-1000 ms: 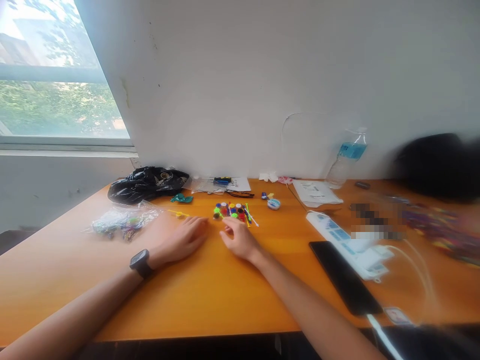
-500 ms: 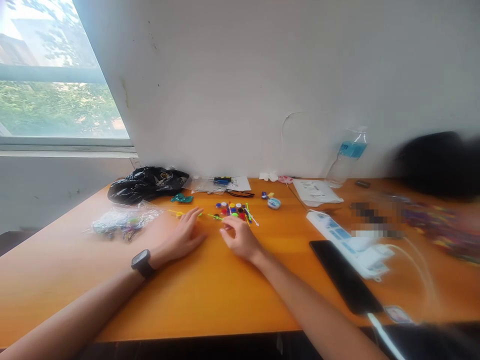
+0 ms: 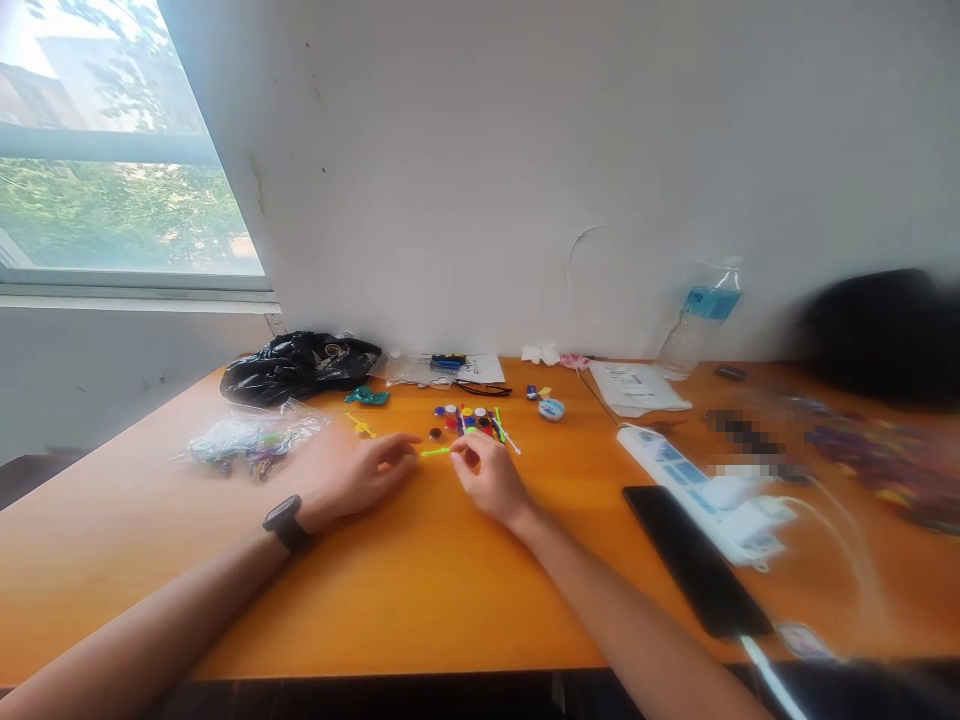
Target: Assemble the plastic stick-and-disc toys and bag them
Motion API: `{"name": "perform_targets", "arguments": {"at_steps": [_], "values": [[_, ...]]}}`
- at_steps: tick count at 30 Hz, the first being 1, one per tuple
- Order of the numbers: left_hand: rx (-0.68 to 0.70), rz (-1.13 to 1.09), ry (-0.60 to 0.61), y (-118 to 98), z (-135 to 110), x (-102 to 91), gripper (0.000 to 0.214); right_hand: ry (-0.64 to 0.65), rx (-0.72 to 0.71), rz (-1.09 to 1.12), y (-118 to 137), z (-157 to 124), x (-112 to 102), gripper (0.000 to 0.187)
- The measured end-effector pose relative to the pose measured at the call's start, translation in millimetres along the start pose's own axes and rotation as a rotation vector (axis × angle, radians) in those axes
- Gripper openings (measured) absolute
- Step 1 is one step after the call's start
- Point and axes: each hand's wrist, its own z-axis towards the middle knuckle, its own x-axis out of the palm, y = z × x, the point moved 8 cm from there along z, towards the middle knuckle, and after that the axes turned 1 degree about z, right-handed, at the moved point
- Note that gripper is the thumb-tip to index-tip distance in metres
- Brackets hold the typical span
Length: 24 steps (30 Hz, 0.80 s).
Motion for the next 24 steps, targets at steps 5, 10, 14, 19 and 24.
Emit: {"name": "perform_targets", "arguments": {"at_steps": [5, 10, 14, 19, 24], "values": [[-0.036, -0.231, 0.138, -9, -5, 20.8, 0.034, -0.051, 0.059, 0.007, 1, 1, -9, 0.013], [0.101, -0.107, 0.179, -18, -6, 25.2, 0.029, -0.076, 0.128, 0.049, -1, 0, -13, 0.015], [0.200, 0.065, 0.103, -27, -7, 9.1, 0.026, -0.075, 0.160, 0.074, -4, -1, -12, 0.018], [0.117, 0.127, 0.112, -20, -9, 10.5, 0.021, -0.096, 0.210, 0.139, -12, -1, -12, 0.023], [0.129, 0.236, -0.065, -23, -8, -1.0, 0.020, -0.067, 0.350, 0.356, -23, -3, -8, 0.026]]}}
